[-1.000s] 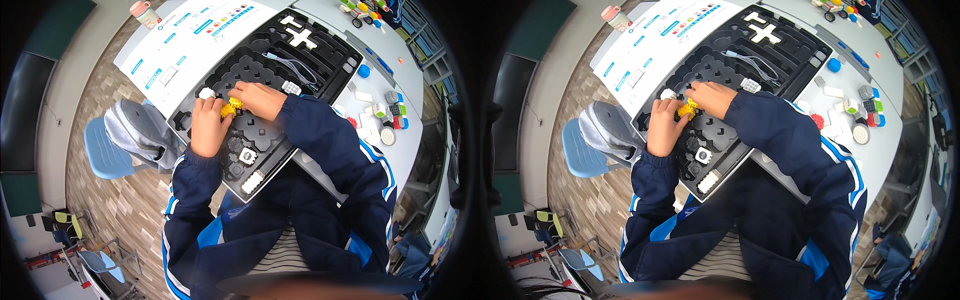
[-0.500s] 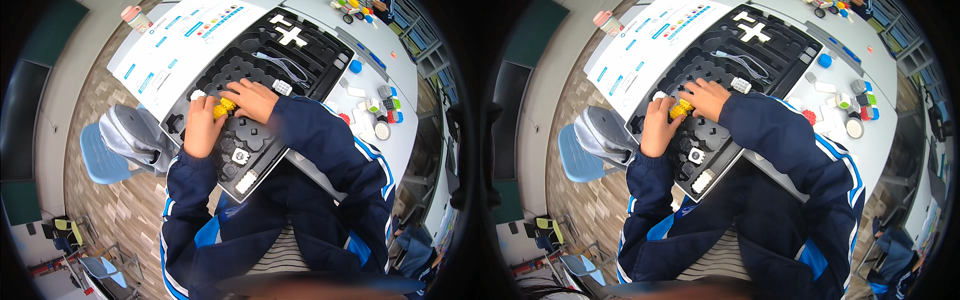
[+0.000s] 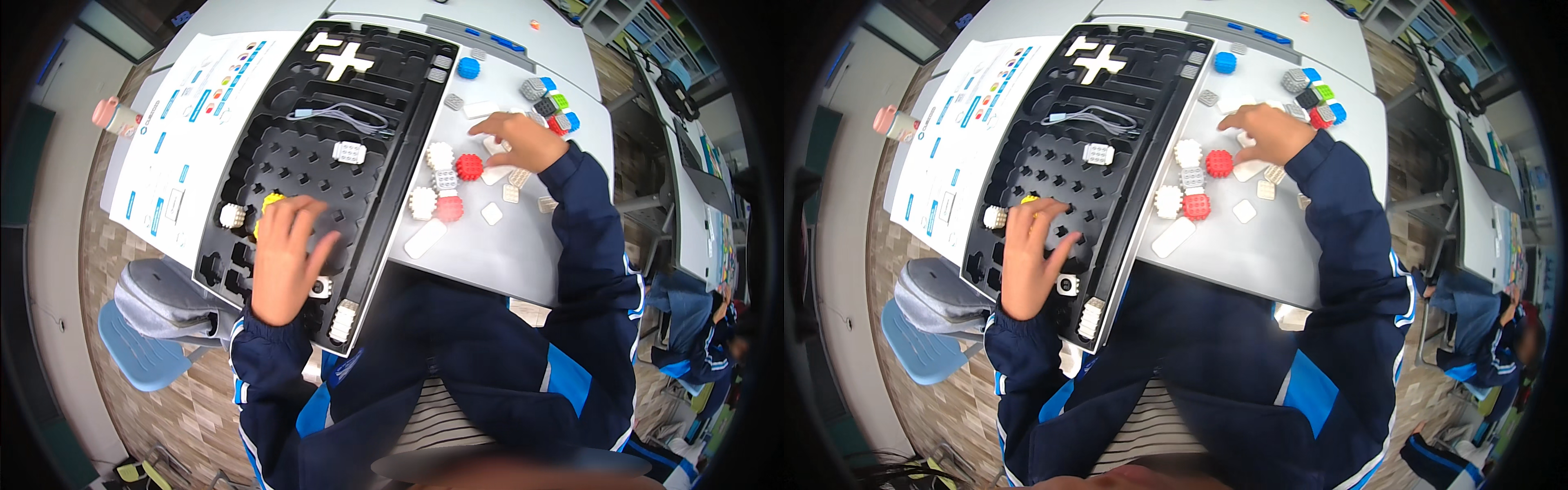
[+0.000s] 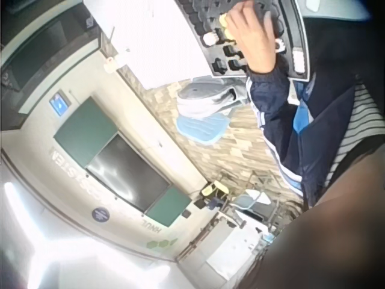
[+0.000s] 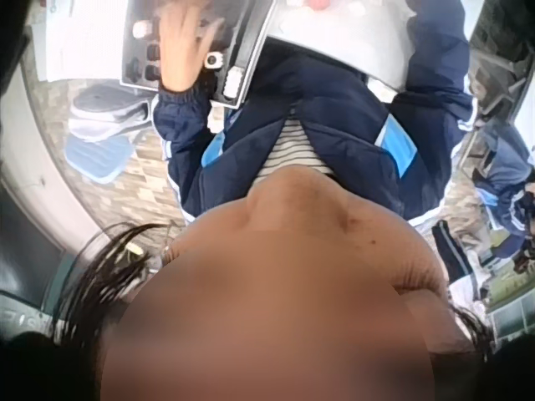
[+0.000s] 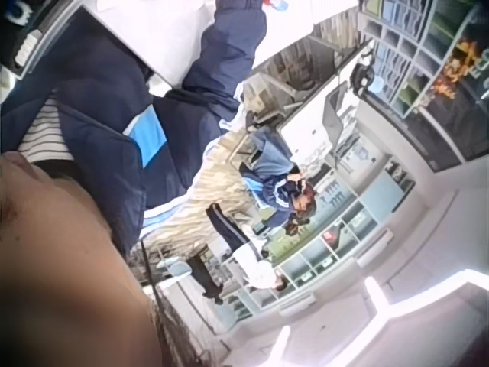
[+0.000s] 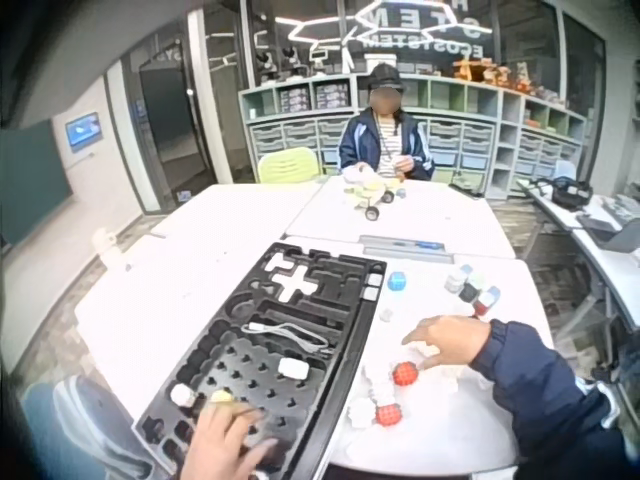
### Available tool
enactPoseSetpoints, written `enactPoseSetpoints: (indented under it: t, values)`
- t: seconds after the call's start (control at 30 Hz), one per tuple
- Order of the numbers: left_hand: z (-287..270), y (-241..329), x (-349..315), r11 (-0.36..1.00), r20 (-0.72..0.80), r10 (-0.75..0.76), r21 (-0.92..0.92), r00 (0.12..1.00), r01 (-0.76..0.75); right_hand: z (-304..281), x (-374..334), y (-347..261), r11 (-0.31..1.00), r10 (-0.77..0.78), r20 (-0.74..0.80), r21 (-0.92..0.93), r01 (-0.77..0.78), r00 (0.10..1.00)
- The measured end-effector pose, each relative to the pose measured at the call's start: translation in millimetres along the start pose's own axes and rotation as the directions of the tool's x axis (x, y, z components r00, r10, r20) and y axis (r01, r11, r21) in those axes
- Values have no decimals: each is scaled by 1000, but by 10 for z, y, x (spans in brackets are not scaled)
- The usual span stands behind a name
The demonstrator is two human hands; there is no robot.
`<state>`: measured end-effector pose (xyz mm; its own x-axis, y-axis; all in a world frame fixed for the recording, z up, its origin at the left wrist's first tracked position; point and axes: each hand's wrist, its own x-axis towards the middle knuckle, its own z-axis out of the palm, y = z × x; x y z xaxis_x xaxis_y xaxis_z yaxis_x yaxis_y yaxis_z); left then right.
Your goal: The person opens a robotics kit case and disassembles two small robot models on a table. They separate the components into individual pieces and place them into the molded compartments of the case. The person handles gears, connectors, and structural blocks throughout the process.
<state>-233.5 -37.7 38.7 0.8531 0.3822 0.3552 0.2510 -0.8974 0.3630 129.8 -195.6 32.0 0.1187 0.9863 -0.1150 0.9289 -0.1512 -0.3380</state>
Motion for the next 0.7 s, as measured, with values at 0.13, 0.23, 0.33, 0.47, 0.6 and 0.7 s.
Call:
enactPoseSetpoints:
  t: [0.13, 0.23, 0.33, 0.47, 0.6, 0.7]
  values:
    - [97, 217, 168, 983, 120, 180, -8, 976, -181, 355, -101, 73, 989, -31, -53, 146, 38, 998]
    - [159, 258, 271, 968, 170, 250, -18, 953, -251, 348, -127, -42, 988, -52, -249, 125, 86, 967]
    - [174, 147, 275, 983, 82, 184, 15, 980, -185, 141, -121, -218, 969, -87, -444, 170, 179, 892]
    - [207, -106, 138, 978, -108, -61, 190, 992, 81, 87, 275, -618, 763, -151, -377, 544, 351, 914]
    - [127, -444, -14, 876, -137, -311, 341, 940, 340, 380, 1038, -1145, 760, -483, -380, 267, 593, 789]
    - [52, -589, -125, 882, -151, -307, 326, 940, 341, 538, 1487, -1497, 754, -592, -222, 186, 629, 775]
